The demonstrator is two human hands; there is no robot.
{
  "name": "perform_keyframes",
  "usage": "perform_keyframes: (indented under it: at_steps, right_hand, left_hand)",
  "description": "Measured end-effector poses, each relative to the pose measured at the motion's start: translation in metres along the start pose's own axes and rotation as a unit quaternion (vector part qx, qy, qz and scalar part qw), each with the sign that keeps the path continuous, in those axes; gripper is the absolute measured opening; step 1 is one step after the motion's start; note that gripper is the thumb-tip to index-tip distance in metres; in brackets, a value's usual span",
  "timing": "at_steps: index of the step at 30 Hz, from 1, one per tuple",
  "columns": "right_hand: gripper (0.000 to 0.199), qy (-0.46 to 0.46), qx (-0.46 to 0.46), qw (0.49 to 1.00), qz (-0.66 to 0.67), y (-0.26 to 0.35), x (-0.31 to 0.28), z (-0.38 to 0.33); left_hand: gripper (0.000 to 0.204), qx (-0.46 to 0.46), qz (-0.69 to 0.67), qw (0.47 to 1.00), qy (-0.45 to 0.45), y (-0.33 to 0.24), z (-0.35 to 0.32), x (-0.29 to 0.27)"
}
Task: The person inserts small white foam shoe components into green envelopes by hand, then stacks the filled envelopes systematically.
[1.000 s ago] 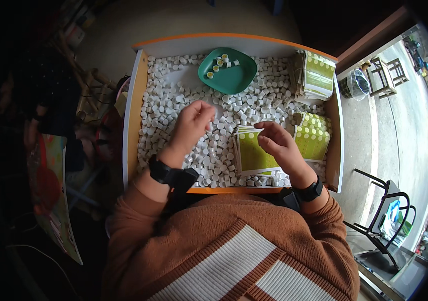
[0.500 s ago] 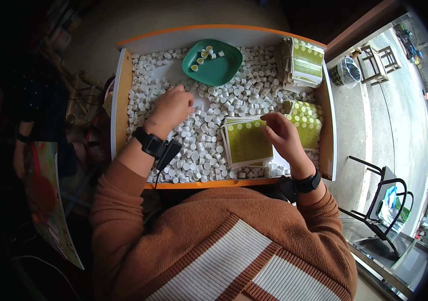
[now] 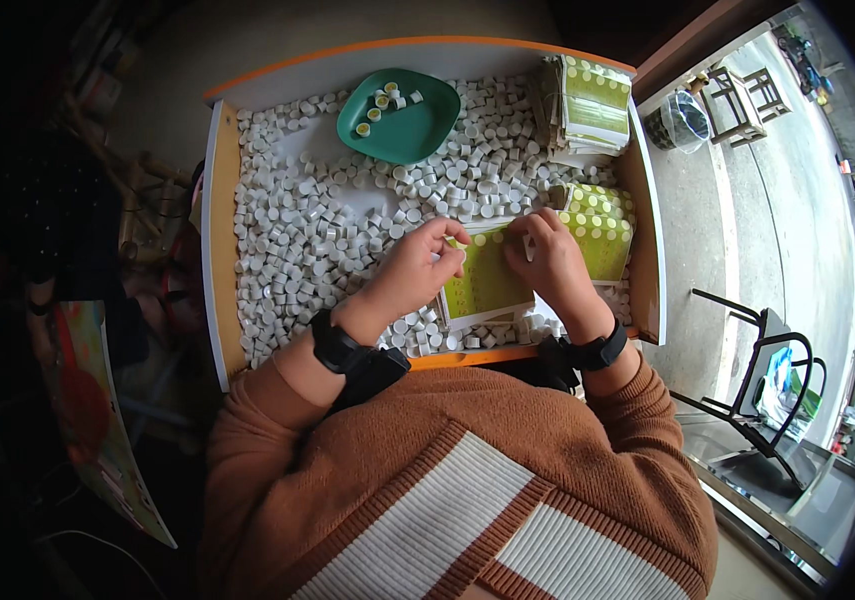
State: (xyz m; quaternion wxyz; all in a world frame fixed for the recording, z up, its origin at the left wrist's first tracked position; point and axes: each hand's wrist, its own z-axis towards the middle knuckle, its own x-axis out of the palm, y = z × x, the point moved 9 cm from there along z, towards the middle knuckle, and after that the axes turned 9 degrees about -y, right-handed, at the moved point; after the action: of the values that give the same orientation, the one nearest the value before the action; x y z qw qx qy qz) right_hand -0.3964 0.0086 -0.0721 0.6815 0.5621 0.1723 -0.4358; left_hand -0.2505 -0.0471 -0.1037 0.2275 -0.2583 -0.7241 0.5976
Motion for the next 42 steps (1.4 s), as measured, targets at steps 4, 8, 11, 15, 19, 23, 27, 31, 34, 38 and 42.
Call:
perform_keyframes:
  at_steps: [4,8,11,15,19,23,27,31,34,38,42]
  right_hand:
    - [0.017,-0.013,-0.015,1.000,-0.005,0.002,-0.003,0.002]
    - [0.014,-0.014,-0.027,1.000,-0.009,0.000,-0.003,0.002]
    - [0.012,-0.016,-0.039,0.999,-0.009,0.003,0.000,0.003]
    - [0.010,-0.023,-0.061,0.998,-0.015,0.008,0.000,0.003]
    - [0.010,-0.014,-0.067,0.998,-0.013,0.009,-0.001,-0.002]
    - [0.010,-0.007,-0.077,0.997,0.006,0.010,-0.005,-0.005]
    - [0.011,-0.014,-0.087,0.996,0.024,0.009,-0.007,-0.005]
    - [0.011,-0.009,0.004,0.992,0.125,-0.011,-0.007,-0.005]
    - [0.009,-0.023,0.124,0.953,0.274,-0.029,-0.007,-0.007]
    - [0.012,0.121,0.288,0.760,0.570,0.005,0.016,-0.013]
    - [0.019,0.186,0.356,0.694,0.598,0.026,0.035,-0.020]
  left_hand:
    - [0.016,-0.013,0.064,0.998,-0.001,0.014,0.000,0.001]
    - [0.021,0.002,0.115,0.993,0.003,0.013,-0.002,0.002]
    - [0.020,0.024,0.141,0.989,-0.029,0.007,-0.001,-0.001]
    - [0.021,0.035,0.178,0.983,-0.040,0.001,0.000,0.001]
    - [0.021,0.038,0.182,0.981,-0.050,0.002,-0.001,0.000]
    - [0.021,0.037,0.189,0.980,-0.046,0.000,0.000,0.000]
    - [0.021,0.041,0.197,0.978,-0.045,-0.001,0.001,0.000]
    - [0.021,0.035,0.179,0.982,-0.042,0.005,0.002,-0.001]
    - [0.021,0.027,0.138,0.989,-0.043,0.006,0.001,-0.003]
    - [0.023,0.093,0.086,0.989,-0.078,-0.025,-0.009,-0.009]
    - [0.025,0.124,0.075,0.984,-0.101,-0.040,-0.015,-0.015]
